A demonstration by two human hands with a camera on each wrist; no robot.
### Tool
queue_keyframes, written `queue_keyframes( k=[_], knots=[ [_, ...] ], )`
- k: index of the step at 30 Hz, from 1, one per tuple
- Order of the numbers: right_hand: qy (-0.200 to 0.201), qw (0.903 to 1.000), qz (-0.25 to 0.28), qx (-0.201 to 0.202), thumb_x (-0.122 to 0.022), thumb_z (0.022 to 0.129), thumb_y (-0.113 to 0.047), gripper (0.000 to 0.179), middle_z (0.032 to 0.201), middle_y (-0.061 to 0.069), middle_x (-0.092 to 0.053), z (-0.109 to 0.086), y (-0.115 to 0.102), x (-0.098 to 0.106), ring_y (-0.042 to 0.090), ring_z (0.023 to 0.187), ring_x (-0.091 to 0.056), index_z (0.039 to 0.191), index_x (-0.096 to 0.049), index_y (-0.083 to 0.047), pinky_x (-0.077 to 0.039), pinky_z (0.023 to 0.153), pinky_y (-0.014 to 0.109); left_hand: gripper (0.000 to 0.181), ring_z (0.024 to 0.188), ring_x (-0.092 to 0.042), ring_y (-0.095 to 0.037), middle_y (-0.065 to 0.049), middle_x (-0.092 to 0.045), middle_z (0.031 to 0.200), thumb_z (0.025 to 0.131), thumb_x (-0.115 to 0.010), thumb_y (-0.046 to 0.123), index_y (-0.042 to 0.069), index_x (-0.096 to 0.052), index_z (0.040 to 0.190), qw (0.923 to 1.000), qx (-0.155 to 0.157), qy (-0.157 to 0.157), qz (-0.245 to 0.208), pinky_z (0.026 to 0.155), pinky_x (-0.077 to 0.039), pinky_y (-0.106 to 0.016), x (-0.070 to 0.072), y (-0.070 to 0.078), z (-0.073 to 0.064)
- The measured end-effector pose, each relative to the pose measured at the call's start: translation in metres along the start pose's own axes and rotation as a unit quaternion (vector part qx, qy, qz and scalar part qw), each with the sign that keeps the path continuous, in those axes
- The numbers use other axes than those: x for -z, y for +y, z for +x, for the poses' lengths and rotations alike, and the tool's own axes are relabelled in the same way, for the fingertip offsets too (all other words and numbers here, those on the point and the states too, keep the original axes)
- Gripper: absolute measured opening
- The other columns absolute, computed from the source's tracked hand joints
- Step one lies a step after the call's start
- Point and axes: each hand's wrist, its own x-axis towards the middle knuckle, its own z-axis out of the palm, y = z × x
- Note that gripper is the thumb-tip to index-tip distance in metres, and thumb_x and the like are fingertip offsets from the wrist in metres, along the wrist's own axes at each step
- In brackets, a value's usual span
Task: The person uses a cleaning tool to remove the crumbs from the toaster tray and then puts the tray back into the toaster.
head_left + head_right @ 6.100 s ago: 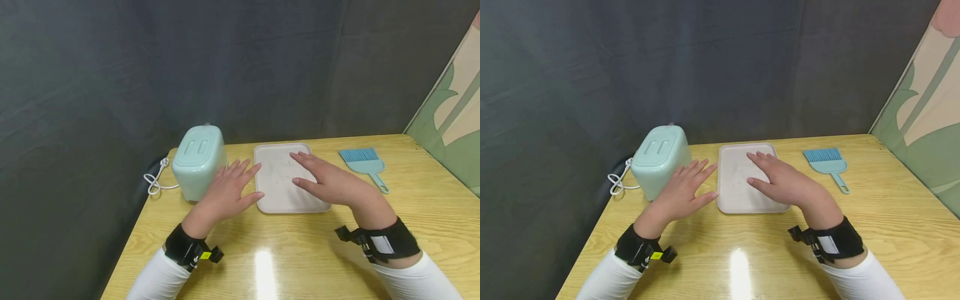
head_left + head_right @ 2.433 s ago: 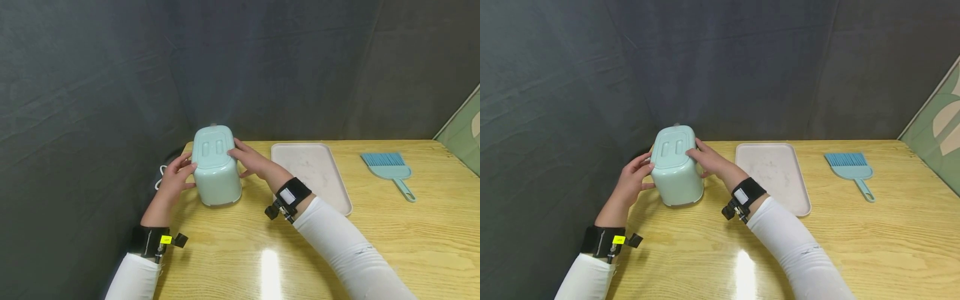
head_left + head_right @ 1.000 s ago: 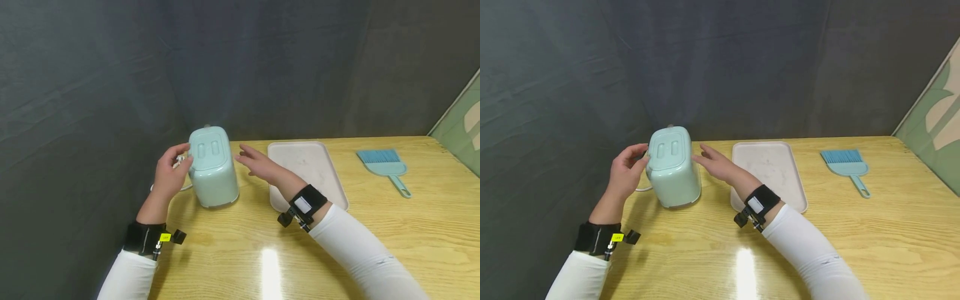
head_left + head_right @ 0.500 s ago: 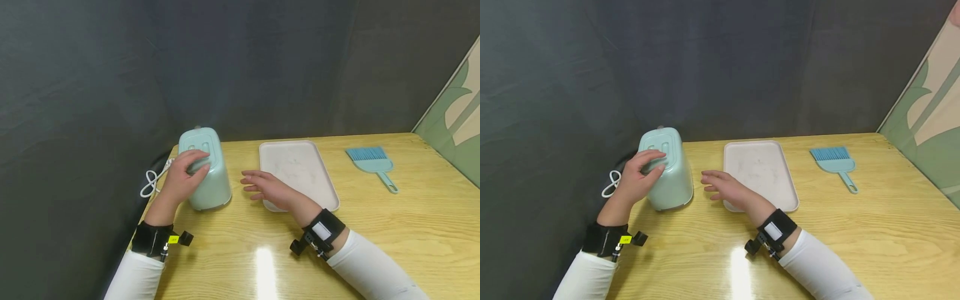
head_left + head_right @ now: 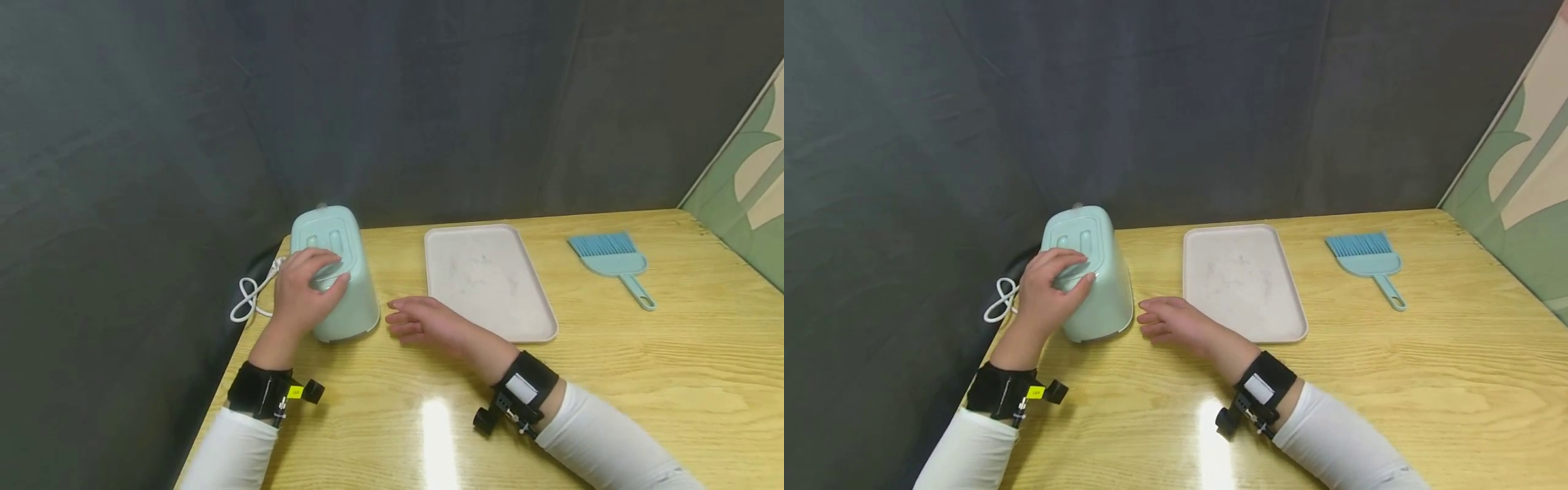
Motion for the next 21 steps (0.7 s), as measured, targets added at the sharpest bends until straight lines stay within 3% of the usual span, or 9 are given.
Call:
queue_keyframes(
  k=[5,12,21],
  knots=[
    [-0.009,0.9986,0.046,-0.025,-0.046,0.088,-0.034,0.056,0.125,0.026,-0.038,0.002,0.008,-0.002,0.039,0.109,-0.042,0.130,-0.030,-0.001,-0.035,0.088,0.047,0.027,0.088,-0.052,-0.013,0.010,-0.060,0.092,0.068,-0.066,0.039,0.017,-0.068,0.084,0.9996,-0.010,0.027,0.002,0.076,-0.036,-0.035,-0.004,0.001,-0.003],
    [0.001,0.9914,0.125,-0.039,-0.047,0.087,-0.032,0.054,0.126,0.026,-0.036,0.008,0.021,-0.010,0.040,0.108,-0.042,0.129,-0.032,-0.001,-0.036,0.087,0.047,0.027,0.088,-0.052,-0.013,0.011,-0.060,0.092,0.068,-0.066,0.041,0.018,-0.068,0.082,0.9997,-0.012,0.021,0.010,0.076,-0.036,-0.035,-0.006,0.001,-0.003],
    [0.079,0.9716,0.221,-0.027,-0.050,0.083,-0.028,0.051,0.121,0.029,-0.034,0.021,0.027,-0.029,0.043,0.103,-0.045,0.121,-0.030,0.000,-0.039,0.081,0.049,0.026,0.086,-0.052,-0.013,0.010,-0.060,0.090,0.068,-0.066,0.040,0.018,-0.068,0.081,0.9994,-0.019,0.025,0.014,0.076,-0.036,-0.034,-0.004,0.001,-0.002]
  ],
)
